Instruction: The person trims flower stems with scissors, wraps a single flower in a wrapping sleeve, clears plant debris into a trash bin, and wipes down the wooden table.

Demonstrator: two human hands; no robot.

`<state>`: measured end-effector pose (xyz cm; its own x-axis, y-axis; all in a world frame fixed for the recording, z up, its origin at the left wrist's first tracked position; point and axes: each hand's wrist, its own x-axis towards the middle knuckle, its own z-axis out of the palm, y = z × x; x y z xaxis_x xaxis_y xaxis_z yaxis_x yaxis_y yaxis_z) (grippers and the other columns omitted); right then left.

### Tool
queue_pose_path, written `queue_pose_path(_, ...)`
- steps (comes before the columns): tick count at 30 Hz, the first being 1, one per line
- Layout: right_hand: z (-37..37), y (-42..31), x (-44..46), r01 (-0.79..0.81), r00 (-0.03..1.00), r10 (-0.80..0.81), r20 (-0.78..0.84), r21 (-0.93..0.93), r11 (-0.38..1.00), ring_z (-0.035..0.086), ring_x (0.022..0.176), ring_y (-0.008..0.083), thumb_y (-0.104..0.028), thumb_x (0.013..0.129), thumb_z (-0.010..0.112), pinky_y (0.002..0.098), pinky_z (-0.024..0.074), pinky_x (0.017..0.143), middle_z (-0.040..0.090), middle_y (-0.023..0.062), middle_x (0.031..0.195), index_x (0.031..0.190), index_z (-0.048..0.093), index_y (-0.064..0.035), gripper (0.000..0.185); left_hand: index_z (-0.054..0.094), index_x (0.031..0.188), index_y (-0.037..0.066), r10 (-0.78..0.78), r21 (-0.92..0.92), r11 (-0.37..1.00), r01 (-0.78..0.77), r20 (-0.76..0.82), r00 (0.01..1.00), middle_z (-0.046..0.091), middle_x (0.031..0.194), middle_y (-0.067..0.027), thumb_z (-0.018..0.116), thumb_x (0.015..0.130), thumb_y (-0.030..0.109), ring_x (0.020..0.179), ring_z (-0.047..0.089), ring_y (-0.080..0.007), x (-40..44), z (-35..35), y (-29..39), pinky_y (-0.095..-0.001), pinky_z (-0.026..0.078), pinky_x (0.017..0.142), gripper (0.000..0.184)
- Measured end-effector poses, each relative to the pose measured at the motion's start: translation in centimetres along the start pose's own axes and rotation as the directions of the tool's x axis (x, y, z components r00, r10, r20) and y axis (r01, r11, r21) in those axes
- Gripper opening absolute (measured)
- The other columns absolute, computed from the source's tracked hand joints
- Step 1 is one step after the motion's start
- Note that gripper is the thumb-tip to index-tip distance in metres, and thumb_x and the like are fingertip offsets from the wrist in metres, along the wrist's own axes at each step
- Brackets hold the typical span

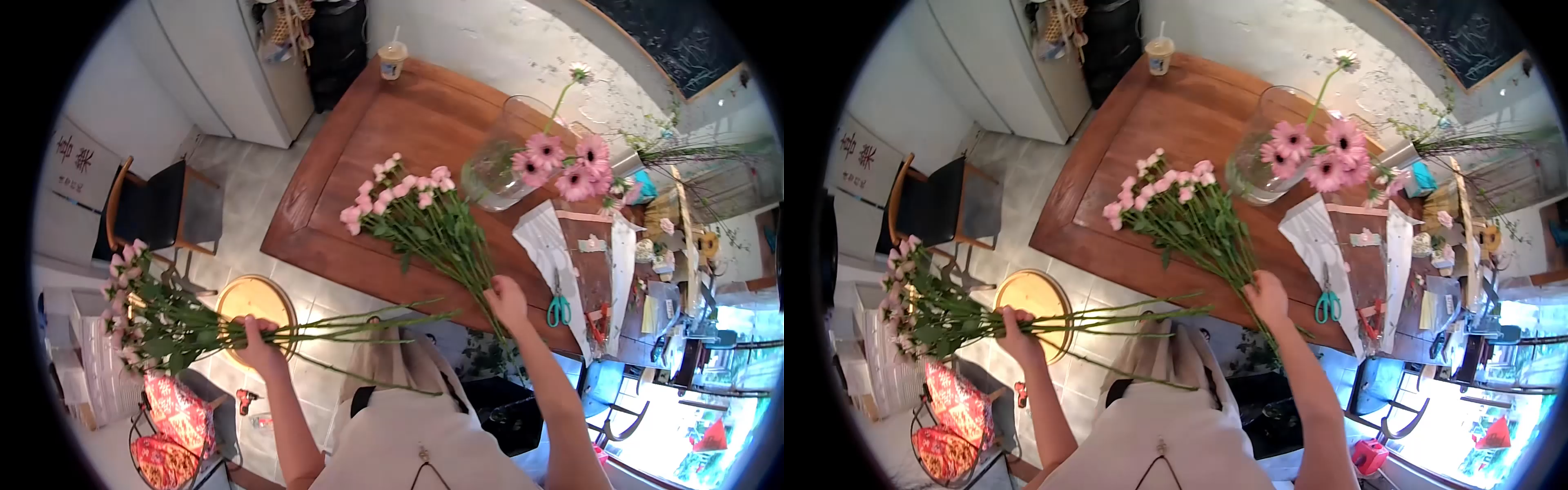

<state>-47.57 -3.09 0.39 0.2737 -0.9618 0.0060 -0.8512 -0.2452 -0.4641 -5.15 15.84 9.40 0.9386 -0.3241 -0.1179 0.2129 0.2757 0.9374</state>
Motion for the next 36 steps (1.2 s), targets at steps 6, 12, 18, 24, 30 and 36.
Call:
queue_pose_path(6,3.4,1.5,-0.1,0.171,0.985,-0.158,0.076,-0.228,0.958,0.056,0.09,0.0304,-0.018,0.077,0.066,0.0413,0.0481,0.076,0.058,0.0134,0.086,0.09,0.055,-0.0046,0.022,0.048,0.09,0.005,-0.006,-0.011,1.0,0.007,0.087,0.996,0.05,0.068,-0.0037,0.054,0.09,0.004,0.058,0.052,-0.0138,-0.3,1.3,1.2,-0.0275,0.049,0.059,0.007)
queue_pose_path(12,3.3,1.5,-1.2,0.065,0.993,-0.029,0.113,-0.332,0.941,0.056,0.087,0.0317,-0.017,0.077,0.065,0.042,0.0483,0.074,0.057,0.0136,0.084,0.09,0.053,-0.0042,0.022,0.047,0.092,0.006,-0.059,-0.061,0.996,0.07,0.156,0.986,0.05,0.072,-0.004,0.054,0.091,0.005,0.063,0.052,-0.0145,-1.3,3.4,0.8,-0.0299,0.05,0.064,0.007)
queue_pose_path(18,4.2,2.5,-1.7,-0.149,0.989,0.15,-0.001,-0.152,0.977,0.057,0.085,0.0344,-0.016,0.078,0.062,0.0436,0.0481,0.073,0.058,0.0151,0.087,0.099,0.054,-0.0045,0.025,0.046,0.092,0.006,-0.076,-0.042,0.995,0.089,0.249,0.965,0.05,0.073,-0.0038,0.052,0.092,0.005,0.065,0.051,-0.0147,-2.8,3.4,1.1,-0.0305,0.05,0.064,0.007)
queue_pose_path(24,0.1,2.8,-1.0,-0.135,0.97,0.152,-0.192,0.1,0.986,0.061,0.085,0.0372,-0.015,0.082,0.06,0.0429,0.0499,0.072,0.063,0.0165,0.091,0.111,0.054,-0.0073,0.03,0.044,0.093,0.004,-0.101,0.032,0.995,0.096,0.231,0.968,0.052,0.072,-0.0069,0.052,0.091,0.007,0.064,0.056,-0.0177,-5.2,4.2,-0.6,-0.0317,0.05,0.064,0.008)
queue_pose_path(30,-7.7,-0.9,-1.5,0.083,0.948,-0.024,-0.319,0.173,0.981,0.064,0.082,0.0246,-0.01,0.082,0.063,0.033,0.0506,0.07,0.064,0.0131,0.096,0.113,0.054,-0.0039,0.033,0.048,0.09,0.006,-0.157,0.136,0.983,0.125,0.261,0.952,0.058,0.072,-0.0061,0.056,0.091,0.01,0.066,0.061,-0.0166,-8.9,5.3,-2.8,-0.0312,0.049,0.067,0.009)
queue_pose_path(36,-11.2,-10.0,-2.0,0.191,0.978,-0.07,-0.197,0.705,0.683,0.055,0.08,0.0089,0.002,0.087,0.053,0.0207,0.0448,0.07,0.06,0.0073,0.096,0.112,0.051,0.0047,0.025,0.049,0.089,0.003,-0.249,0.028,0.965,0.259,0.393,0.885,0.056,0.077,-0.0067,0.062,0.087,0.01,0.067,0.062,-0.0204,-12.0,7.3,-4.0,-0.0322,0.052,0.064,0.015)
